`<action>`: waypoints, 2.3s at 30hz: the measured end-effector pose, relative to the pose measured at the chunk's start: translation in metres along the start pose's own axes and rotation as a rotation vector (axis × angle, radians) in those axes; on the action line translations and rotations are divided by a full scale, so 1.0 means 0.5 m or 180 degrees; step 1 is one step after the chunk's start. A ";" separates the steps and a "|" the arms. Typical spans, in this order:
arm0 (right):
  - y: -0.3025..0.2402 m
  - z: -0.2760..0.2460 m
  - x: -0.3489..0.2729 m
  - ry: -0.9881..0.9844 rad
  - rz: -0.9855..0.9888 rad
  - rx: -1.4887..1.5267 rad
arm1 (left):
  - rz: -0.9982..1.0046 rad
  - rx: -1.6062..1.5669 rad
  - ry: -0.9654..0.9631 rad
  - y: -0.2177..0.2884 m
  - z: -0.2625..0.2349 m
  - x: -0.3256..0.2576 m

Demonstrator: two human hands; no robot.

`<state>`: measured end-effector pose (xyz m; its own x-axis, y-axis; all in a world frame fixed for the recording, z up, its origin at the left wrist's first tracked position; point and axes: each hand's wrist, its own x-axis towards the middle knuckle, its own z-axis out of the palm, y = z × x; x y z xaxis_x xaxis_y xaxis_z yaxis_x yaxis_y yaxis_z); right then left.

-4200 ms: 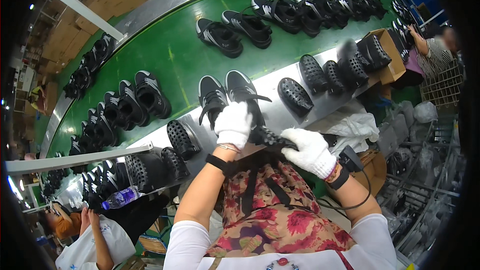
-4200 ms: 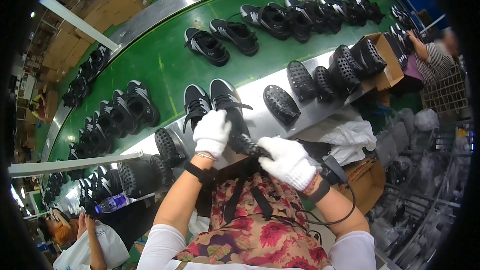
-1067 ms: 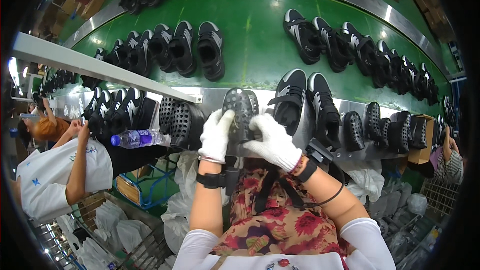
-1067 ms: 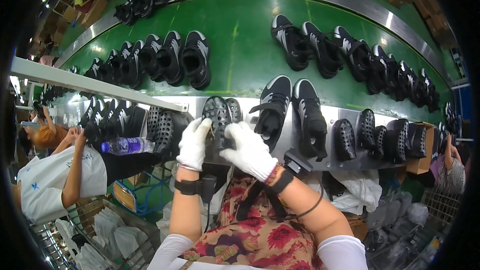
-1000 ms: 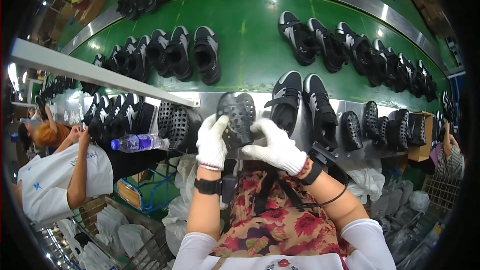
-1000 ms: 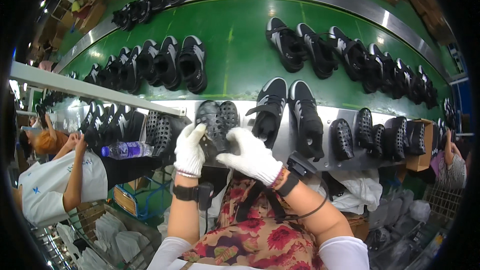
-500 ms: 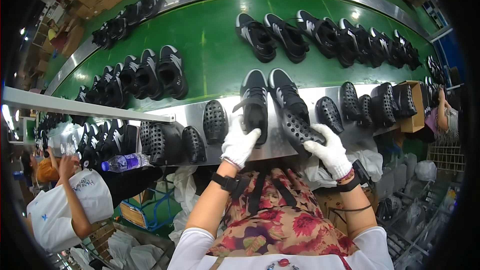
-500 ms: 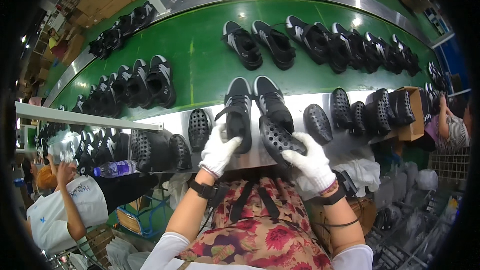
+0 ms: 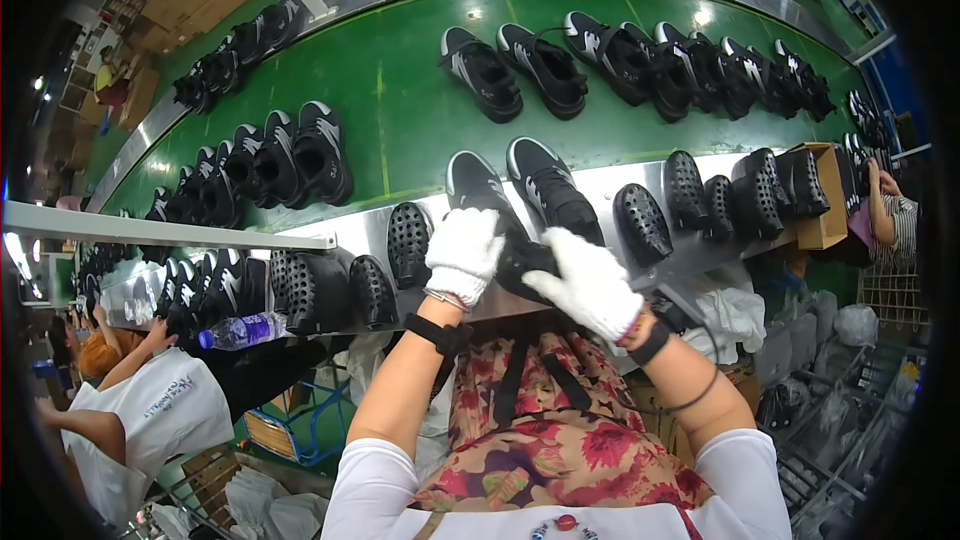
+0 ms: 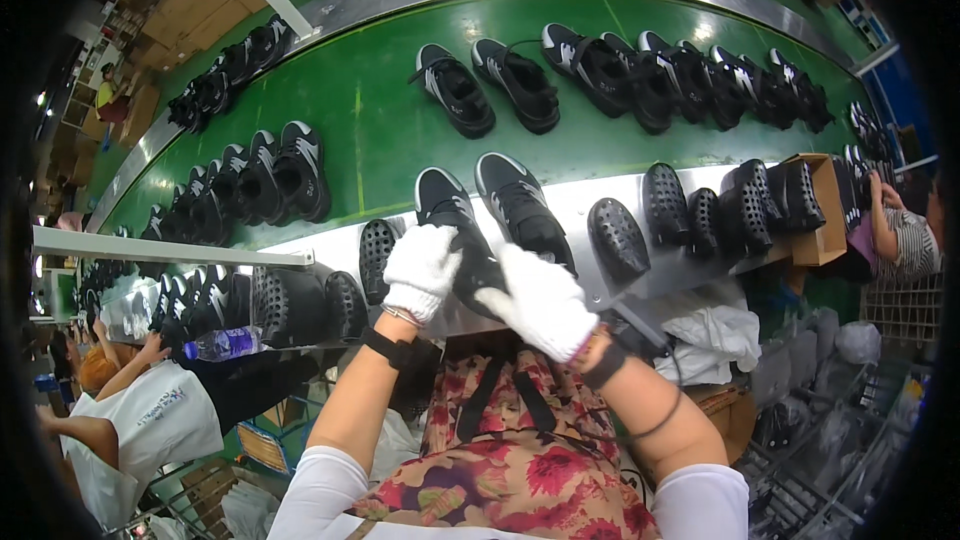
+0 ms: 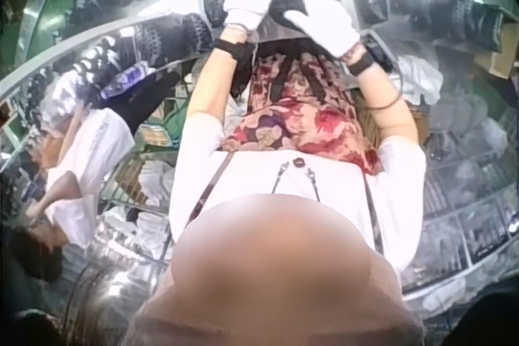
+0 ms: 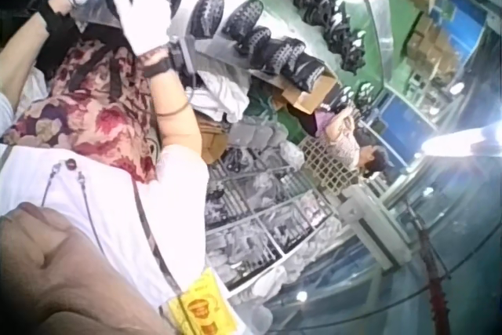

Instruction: The recorder is inspecting black sneakers on an assembly line, picking up the shoe upper and the sole mold to check fit and quality.

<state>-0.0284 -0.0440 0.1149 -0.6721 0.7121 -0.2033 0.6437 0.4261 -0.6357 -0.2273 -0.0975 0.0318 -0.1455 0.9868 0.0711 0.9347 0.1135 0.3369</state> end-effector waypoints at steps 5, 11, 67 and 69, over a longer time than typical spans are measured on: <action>0.006 0.108 0.090 0.0376 -0.0084 -0.0392 | 0.0092 -0.0173 0.0289 -0.013 0.019 0.003; 0.002 0.085 0.093 0.0228 -0.0514 -0.0852 | 0.0099 -0.0526 0.0643 -0.036 0.008 0.002; 0.065 0.142 0.195 -0.0198 -0.0743 0.0547 | -0.2006 -0.0338 0.0960 0.045 0.054 -0.151; 0.065 0.142 0.194 -0.0154 -0.0786 0.0531 | -0.1991 -0.0266 -0.0093 0.025 0.070 -0.136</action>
<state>-0.0988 -0.0007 0.0218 -0.8200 0.5692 -0.0602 0.3924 0.4826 -0.7830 -0.1944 -0.1593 -0.0018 -0.6462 0.7396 -0.1882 0.6471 0.6617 0.3787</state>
